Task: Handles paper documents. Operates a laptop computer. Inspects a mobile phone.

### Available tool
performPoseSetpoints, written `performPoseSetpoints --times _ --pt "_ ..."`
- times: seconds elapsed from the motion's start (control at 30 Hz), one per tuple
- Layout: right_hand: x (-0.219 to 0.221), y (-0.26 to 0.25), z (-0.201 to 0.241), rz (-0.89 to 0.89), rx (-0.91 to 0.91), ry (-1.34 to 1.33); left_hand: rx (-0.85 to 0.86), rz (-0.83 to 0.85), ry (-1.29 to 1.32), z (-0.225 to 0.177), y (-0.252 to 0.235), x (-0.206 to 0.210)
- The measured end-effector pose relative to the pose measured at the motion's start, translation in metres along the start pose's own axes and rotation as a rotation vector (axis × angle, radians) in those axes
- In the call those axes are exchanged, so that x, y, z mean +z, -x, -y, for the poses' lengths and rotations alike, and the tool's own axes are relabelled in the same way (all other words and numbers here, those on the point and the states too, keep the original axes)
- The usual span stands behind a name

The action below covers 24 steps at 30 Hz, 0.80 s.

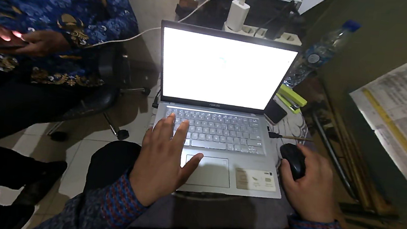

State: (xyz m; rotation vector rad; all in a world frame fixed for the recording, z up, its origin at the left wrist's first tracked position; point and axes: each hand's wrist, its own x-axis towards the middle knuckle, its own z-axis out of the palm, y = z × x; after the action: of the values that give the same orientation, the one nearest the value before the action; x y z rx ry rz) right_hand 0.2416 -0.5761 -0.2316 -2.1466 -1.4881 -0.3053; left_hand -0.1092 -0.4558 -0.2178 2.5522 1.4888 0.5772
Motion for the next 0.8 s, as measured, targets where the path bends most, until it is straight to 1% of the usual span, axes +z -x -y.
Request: performPoseSetpoints --times 0.6,0.8 --pt "0.0003 0.0014 -0.0017 -0.020 0.042 0.036 0.008 -0.011 0.002 0.0003 0.0008 0.0003" --pt "-0.0017 0.0006 -0.0012 -0.017 0.019 0.031 0.001 -0.004 0.004 0.0002 0.0009 0.0002"
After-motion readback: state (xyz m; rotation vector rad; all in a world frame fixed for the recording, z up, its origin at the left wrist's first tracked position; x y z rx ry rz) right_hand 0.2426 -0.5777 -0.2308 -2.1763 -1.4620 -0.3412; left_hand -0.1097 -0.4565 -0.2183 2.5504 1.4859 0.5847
